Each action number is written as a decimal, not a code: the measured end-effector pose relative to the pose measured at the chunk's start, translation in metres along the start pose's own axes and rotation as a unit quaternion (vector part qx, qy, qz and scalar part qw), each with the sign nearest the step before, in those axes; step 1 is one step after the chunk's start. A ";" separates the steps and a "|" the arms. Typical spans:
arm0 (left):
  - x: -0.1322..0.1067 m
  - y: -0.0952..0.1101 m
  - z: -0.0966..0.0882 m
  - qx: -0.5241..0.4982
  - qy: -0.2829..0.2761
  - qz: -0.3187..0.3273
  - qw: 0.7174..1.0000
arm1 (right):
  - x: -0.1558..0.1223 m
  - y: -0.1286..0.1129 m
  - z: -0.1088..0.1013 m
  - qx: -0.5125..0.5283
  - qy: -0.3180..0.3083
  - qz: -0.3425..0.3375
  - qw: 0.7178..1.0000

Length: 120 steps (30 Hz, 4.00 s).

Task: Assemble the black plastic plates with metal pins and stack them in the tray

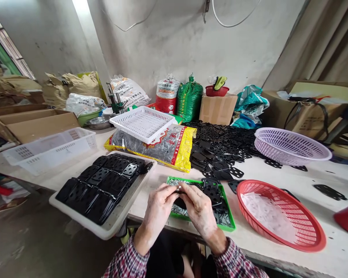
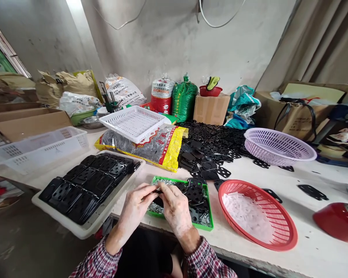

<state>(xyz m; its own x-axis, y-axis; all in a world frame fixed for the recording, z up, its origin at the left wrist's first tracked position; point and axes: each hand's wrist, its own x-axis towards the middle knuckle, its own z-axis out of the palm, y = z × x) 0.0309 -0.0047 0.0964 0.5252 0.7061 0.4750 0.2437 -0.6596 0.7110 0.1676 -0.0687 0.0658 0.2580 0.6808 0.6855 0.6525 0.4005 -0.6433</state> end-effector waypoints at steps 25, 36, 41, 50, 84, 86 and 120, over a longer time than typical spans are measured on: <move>0.110 -0.072 -0.107 0.363 0.071 -0.074 0.926 | -0.005 0.004 -0.009 -0.040 0.071 -0.012 0.997; 0.125 -0.084 -0.068 0.509 -0.094 -0.126 0.846 | -0.019 0.012 -0.014 -0.029 0.059 0.009 0.998; 0.120 -0.085 -0.052 0.529 -0.135 -0.123 0.829 | -0.022 0.015 -0.016 -0.051 0.061 0.002 0.997; 0.116 -0.087 -0.037 0.496 -0.159 -0.127 0.844 | -0.025 0.014 -0.017 -0.042 0.055 0.007 0.998; 0.027 -0.045 0.004 0.174 -0.089 0.039 0.980 | -0.015 0.021 -0.121 -0.213 -0.001 0.141 0.967; 0.017 -0.037 0.029 0.172 -0.101 0.039 0.979 | -0.016 0.020 -0.107 -0.235 -0.055 0.116 0.964; 0.008 -0.040 0.070 -0.129 -0.083 -0.198 0.968 | 0.094 0.120 -0.110 -0.479 -0.400 0.262 0.736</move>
<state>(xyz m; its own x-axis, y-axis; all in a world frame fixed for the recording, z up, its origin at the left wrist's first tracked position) 0.0825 0.0096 0.0357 0.5609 0.8254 0.0647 0.2513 -0.2442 0.9366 0.3485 -0.0245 0.0907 0.4013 0.8846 -0.2375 0.9145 -0.4014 0.0499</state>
